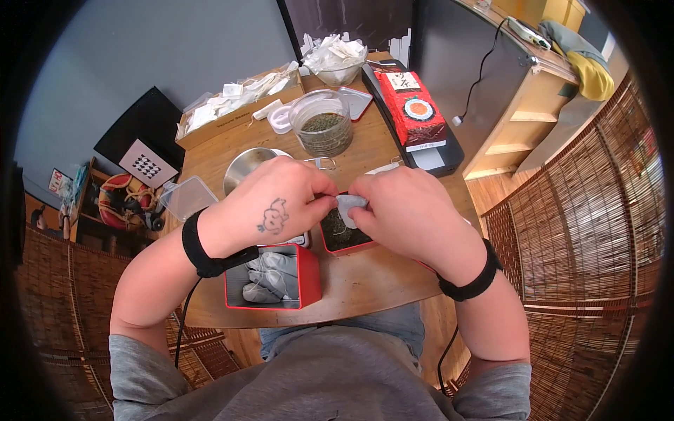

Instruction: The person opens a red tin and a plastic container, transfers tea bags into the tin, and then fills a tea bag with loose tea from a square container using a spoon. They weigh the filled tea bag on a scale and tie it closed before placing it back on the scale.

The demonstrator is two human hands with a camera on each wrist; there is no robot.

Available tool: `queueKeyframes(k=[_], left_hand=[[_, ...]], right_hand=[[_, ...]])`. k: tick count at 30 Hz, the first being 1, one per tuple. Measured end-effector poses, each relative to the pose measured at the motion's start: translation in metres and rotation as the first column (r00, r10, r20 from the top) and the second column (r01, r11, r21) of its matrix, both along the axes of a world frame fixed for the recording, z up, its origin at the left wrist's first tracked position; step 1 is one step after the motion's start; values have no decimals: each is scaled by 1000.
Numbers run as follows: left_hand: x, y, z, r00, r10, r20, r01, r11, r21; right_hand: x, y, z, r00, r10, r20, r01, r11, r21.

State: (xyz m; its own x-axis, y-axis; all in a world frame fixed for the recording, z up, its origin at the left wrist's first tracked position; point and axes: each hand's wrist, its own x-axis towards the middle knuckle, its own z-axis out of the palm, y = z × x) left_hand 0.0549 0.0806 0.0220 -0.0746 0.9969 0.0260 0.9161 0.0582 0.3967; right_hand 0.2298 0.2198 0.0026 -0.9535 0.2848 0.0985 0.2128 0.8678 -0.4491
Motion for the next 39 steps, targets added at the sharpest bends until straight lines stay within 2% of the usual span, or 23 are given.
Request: queueKeyframes(k=[4,6,7,9,13,15,21,25,27,31,33,34,39], left_hand=[[3,-1,0,1000,9,-17,-9,1000,-3],[0,-2,-2,1000,1,-16,0,999,32],[-2,-3,-2,1000,-6,-15,7,998,67],[-5,-4,-1,1000,-2,5,2,997,77],[-6,-3,-2,1000,3,16,-5,996,86],[-5,-3,0,1000,3,7,-3,997,74],[-6,-2,-3,1000,12,-21,-10,998,60],[-8,-4,-1,1000,6,-26,-5,998,58],[-3,-1,-1,1000,13,-13,-12,1000,26],[0,1,1,999,27,-37,-28,999,-23],[-4,0,2,999,32,-19,-32,999,18],[-5,0,3,999,37,0,-37,998,59],[1,0,3,1000,19,20,-20,999,50]], right_hand=[[2,0,2,1000,8,21,-8,1000,8],[6,2,1,997,-42,-64,32,989,-145],[8,4,0,997,-43,-65,33,989,-144],[13,9,-2,992,-103,-71,76,946,-315],[15,9,-2,988,-124,-91,92,951,-296],[13,10,-8,977,-86,-193,41,974,-224],[10,9,-7,970,-61,-234,37,994,-107],[11,9,-3,981,-116,-156,90,982,-168],[10,9,-6,972,-78,-220,46,988,-145],[10,8,-7,969,-64,-237,28,988,-153],[13,9,-5,969,-106,-222,49,968,-248],[12,9,-5,969,-106,-222,49,968,-248],[9,8,-7,964,-80,-254,21,973,-228]])
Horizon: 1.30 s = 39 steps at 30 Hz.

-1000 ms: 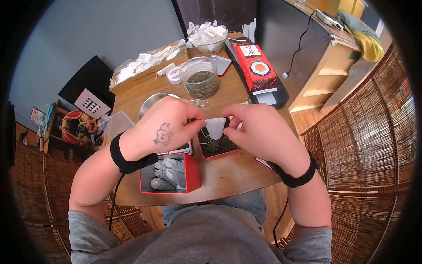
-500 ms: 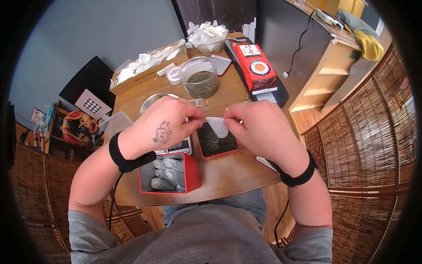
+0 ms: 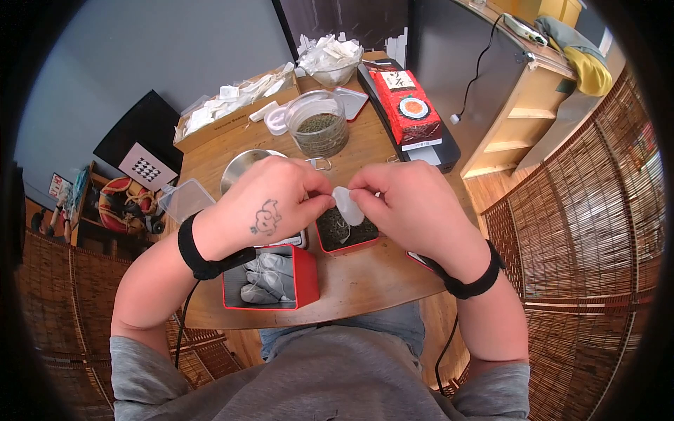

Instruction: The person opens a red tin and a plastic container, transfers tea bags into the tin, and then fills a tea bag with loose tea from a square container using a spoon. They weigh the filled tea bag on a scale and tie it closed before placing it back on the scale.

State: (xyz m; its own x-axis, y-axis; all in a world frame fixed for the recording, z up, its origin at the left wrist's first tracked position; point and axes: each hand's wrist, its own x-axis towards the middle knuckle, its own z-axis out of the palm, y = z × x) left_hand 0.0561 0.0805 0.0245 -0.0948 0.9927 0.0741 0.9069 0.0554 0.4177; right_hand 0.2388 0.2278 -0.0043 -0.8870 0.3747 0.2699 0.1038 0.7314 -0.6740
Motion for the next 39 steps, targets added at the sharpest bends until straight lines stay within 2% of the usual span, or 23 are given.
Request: queueKeyframes(k=[2,4,5,7,13,16,18,19,21,24,28,31,34,39], left_hand=[[1,-2,0,1000,21,-3,-20,999,28],[1,-2,-5,999,14,32,-20,976,217],[0,-1,-6,999,14,31,-21,976,218],[-2,1,-6,995,-86,-44,91,987,133],[-1,0,1,999,-10,-42,12,999,33],[2,2,-4,999,-28,-21,30,997,70],[3,3,-3,999,-29,-26,31,998,59],[3,3,-2,999,-30,-30,31,998,47],[2,3,2,1000,-3,-29,4,1000,22],[4,4,-2,999,4,-36,-2,999,35],[3,5,-1,998,-16,-60,20,998,60],[1,4,2,998,5,-65,-2,999,51],[3,4,-2,998,-28,-58,33,994,101],[-6,-1,-3,997,-10,-77,13,999,43]], right_hand=[[2,-1,3,1000,-14,18,15,999,-30],[2,-1,3,999,-30,36,32,998,-60],[0,-1,1,1000,-20,21,21,999,-46],[-1,-1,0,1000,-8,5,9,1000,-30],[1,0,-7,998,-60,13,60,998,20],[-2,-5,-8,995,-95,-9,95,990,99],[-4,-9,-2,993,-70,97,55,988,146],[-3,-8,-3,993,-70,97,55,988,146],[-2,-4,-8,987,-160,29,147,956,255],[-7,-10,-5,995,-90,53,76,973,220],[-7,-12,2,995,-84,53,69,969,237],[-4,-7,0,992,-120,45,113,984,141],[-8,-10,1,998,0,60,-16,963,270],[-3,-1,1,997,-48,66,34,980,196]])
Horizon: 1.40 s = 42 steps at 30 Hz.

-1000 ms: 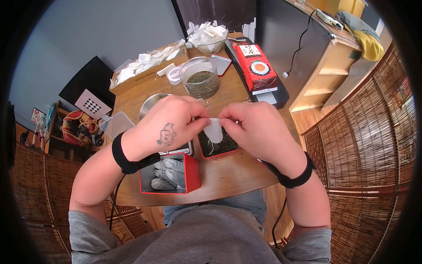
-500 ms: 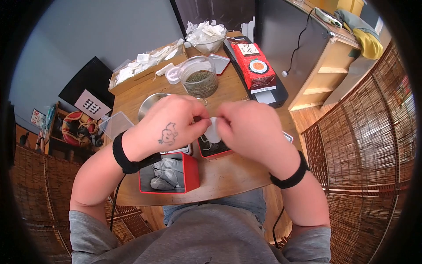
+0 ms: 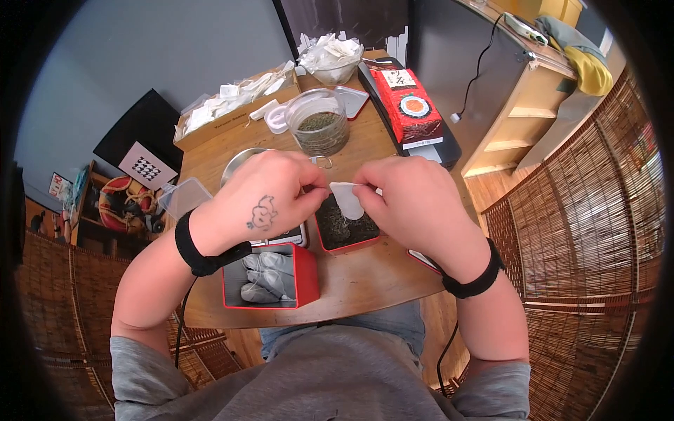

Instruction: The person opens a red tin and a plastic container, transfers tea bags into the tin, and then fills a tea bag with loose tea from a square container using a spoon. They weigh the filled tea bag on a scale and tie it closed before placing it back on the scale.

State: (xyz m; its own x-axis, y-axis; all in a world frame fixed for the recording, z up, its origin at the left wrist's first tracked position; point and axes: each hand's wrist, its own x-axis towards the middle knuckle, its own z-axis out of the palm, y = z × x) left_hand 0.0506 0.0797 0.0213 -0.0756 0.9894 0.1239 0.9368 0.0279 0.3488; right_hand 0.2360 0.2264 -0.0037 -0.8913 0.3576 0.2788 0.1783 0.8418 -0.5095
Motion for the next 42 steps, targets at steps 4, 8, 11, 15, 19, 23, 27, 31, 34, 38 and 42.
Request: queueKeyframes(k=[4,8,11,15,19,23,27,31,34,38,42], left_hand=[[0,0,-4,998,53,32,-53,999,5],[6,4,3,1000,18,-1,-18,1000,-23],[6,4,4,1000,9,-21,-10,997,-72],[2,1,-6,1000,-23,14,21,994,112],[5,4,-3,998,-63,-9,63,995,76],[3,1,11,1000,28,-1,-28,1000,12],[1,3,1,999,-34,-6,34,996,83],[0,0,5,1000,8,-28,-7,998,65],[-1,-1,5,999,36,-25,-35,999,40],[-2,2,-1,1000,13,-11,-13,1000,9],[-2,2,-1,1000,15,-1,-15,1000,3]], right_hand=[[0,-3,1,1000,-18,-3,18,1000,13],[-3,-7,4,1000,-5,12,5,1000,-4],[-2,-6,5,1000,10,1,-11,1000,6],[0,-3,4,1000,-18,1,18,1000,-10],[-2,-6,9,1000,-13,23,14,1000,-25],[3,6,5,995,-76,66,77,997,-17],[-3,-3,13,999,-32,-39,26,988,-153],[-1,4,1,994,-48,101,72,966,-249],[3,-1,3,998,49,26,-27,843,-537],[3,-6,9,993,99,71,-81,973,-216],[4,-8,19,967,38,253,88,879,-468]])
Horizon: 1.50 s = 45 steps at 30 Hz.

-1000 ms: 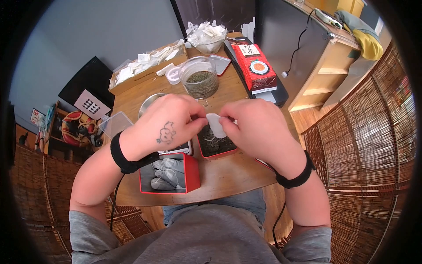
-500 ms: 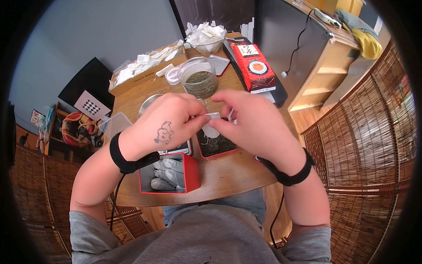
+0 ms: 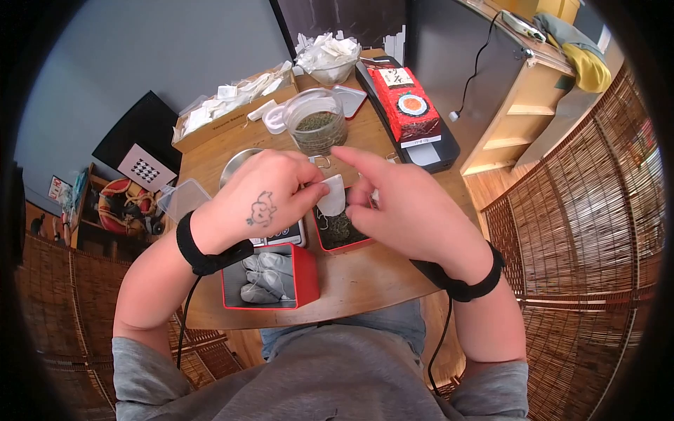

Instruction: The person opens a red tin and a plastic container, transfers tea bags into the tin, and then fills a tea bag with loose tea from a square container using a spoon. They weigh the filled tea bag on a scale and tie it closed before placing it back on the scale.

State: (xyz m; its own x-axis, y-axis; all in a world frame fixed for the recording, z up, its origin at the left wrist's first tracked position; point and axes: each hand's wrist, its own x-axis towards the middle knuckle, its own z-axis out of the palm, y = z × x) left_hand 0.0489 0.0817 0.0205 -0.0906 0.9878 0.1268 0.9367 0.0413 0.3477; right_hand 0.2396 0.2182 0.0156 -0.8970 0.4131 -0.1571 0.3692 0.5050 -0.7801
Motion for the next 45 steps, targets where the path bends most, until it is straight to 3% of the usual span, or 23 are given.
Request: queueKeyframes(k=[2,3,5,6,8,11,15,17,21,23,27,29,30,34,36,37,38,39,40,41,42,44,45], left_hand=[[1,1,-1,1000,-6,9,6,1000,-12],[1,2,-3,1000,-14,4,14,1000,-3],[0,2,-5,1000,-21,0,21,1000,4],[-1,2,-5,1000,-25,-2,25,1000,2],[-1,1,-6,1000,-27,-4,27,1000,2],[-1,2,-7,999,-40,19,40,999,14],[1,-1,1,998,-40,44,36,996,77],[1,-4,3,998,3,55,-8,997,76],[-1,-7,1,992,10,126,-38,974,222],[-2,-10,3,984,15,176,-62,963,264],[-11,-25,11,982,27,188,-87,944,318],[-18,-41,16,983,56,174,-114,933,342],[-19,-53,18,974,89,206,-153,937,315],[-16,-99,25,937,192,292,-259,943,210],[-14,-121,25,906,253,339,-315,938,143],[-13,-131,22,896,286,340,-346,929,131],[-12,-140,18,860,299,414,-382,914,134],[-11,-147,13,820,303,486,-416,898,142],[-10,-156,8,816,321,482,-421,900,114],[-6,-165,0,809,334,484,-436,893,113],[-2,-177,-11,812,319,489,-439,886,151],[3,-193,-26,843,276,462,-400,896,195],[7,-198,-32,837,278,470,-405,894,193]], right_hand=[[-2,-2,-15,920,169,-353,-80,964,255],[1,-1,-13,921,165,-353,-75,964,254],[-1,-7,13,999,-30,17,30,999,13],[-1,-5,4,999,-29,17,29,1000,12],[0,1,-26,931,135,-339,-42,962,270],[-8,1,-37,876,144,-461,40,929,367],[-8,5,-30,962,63,-266,5,969,247],[-8,4,-25,982,-37,-185,47,998,49],[-11,8,-25,978,-8,-208,11,1000,14],[-13,9,-22,966,-66,-251,32,990,-136],[-7,29,-21,959,-51,-280,12,990,-141],[0,46,-16,960,-99,-261,78,993,-88],[2,53,-11,965,-122,-231,87,984,-155],[7,85,-6,991,-57,-121,41,990,-133],[5,97,-13,995,-41,93,47,997,-61],[3,97,-20,994,-27,103,26,1000,10],[2,84,-21,996,-30,83,0,942,337],[4,68,-14,998,-25,52,-13,776,630],[0,50,-2,998,-49,32,21,809,587],[0,32,9,999,-48,-7,46,902,429],[0,-3,23,991,123,-50,-97,929,356],[-11,-38,33,847,519,-112,-386,748,540],[-18,-56,36,801,596,-59,-479,697,534]])
